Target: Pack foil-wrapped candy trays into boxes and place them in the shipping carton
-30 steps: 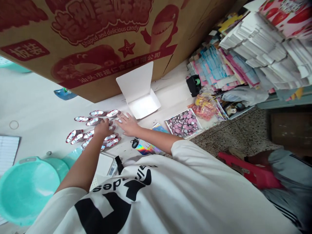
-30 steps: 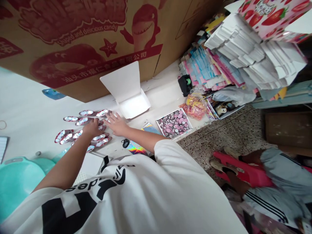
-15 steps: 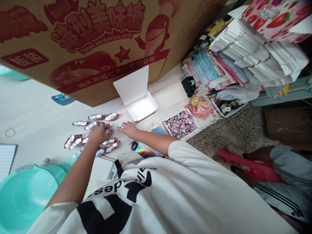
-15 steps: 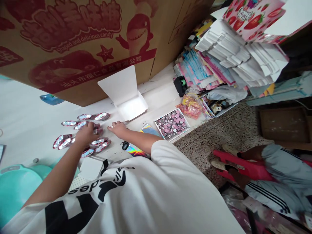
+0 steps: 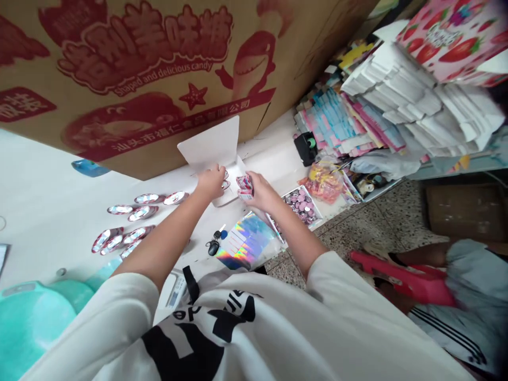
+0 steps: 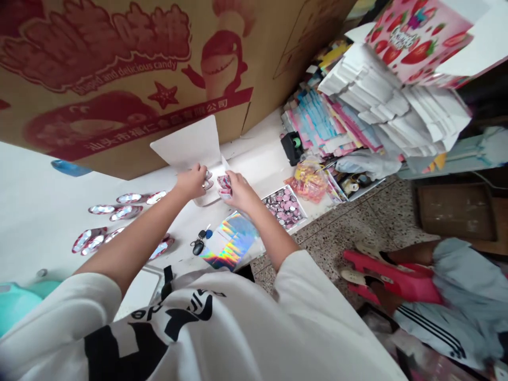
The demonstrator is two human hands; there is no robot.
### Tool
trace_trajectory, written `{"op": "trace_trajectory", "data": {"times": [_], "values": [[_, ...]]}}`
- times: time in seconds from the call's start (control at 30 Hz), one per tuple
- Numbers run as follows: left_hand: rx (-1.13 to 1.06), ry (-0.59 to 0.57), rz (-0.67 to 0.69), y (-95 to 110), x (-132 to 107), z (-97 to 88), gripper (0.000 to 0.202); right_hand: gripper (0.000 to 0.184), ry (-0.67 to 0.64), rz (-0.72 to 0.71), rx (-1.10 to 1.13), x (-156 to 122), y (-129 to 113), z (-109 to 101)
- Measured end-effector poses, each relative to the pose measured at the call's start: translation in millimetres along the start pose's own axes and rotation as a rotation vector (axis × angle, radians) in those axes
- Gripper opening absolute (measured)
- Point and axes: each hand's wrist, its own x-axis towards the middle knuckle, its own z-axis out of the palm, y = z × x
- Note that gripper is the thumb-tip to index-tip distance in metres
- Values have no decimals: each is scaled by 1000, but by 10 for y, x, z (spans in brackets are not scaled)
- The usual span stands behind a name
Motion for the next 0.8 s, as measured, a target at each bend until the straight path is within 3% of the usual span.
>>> {"op": "trace_trajectory", "data": {"times": [0.13,0.3,0.4,0.53,0.63,0.8], "values": [[-44,-1,-106,-113,168,206,62,84,-85,-195,-193,697,-18,-59],[-103,74,-194,-244,224,381,56,56,-339,-359,-464,1273,-10,260],[-37,118,-147,-288,194,464,53,55,-401,-409,-502,1363,50,421],[-36,189,-167,-357,147,550,63,64,-208,-453,-451,1347,104,465],[-63,214,-225,-391,154,579,71,75,-99,-346,-451,1349,170,448],[-80,238,-338,-318,218,580,52,86,-165,-251,-417,1386,298,435]]}}
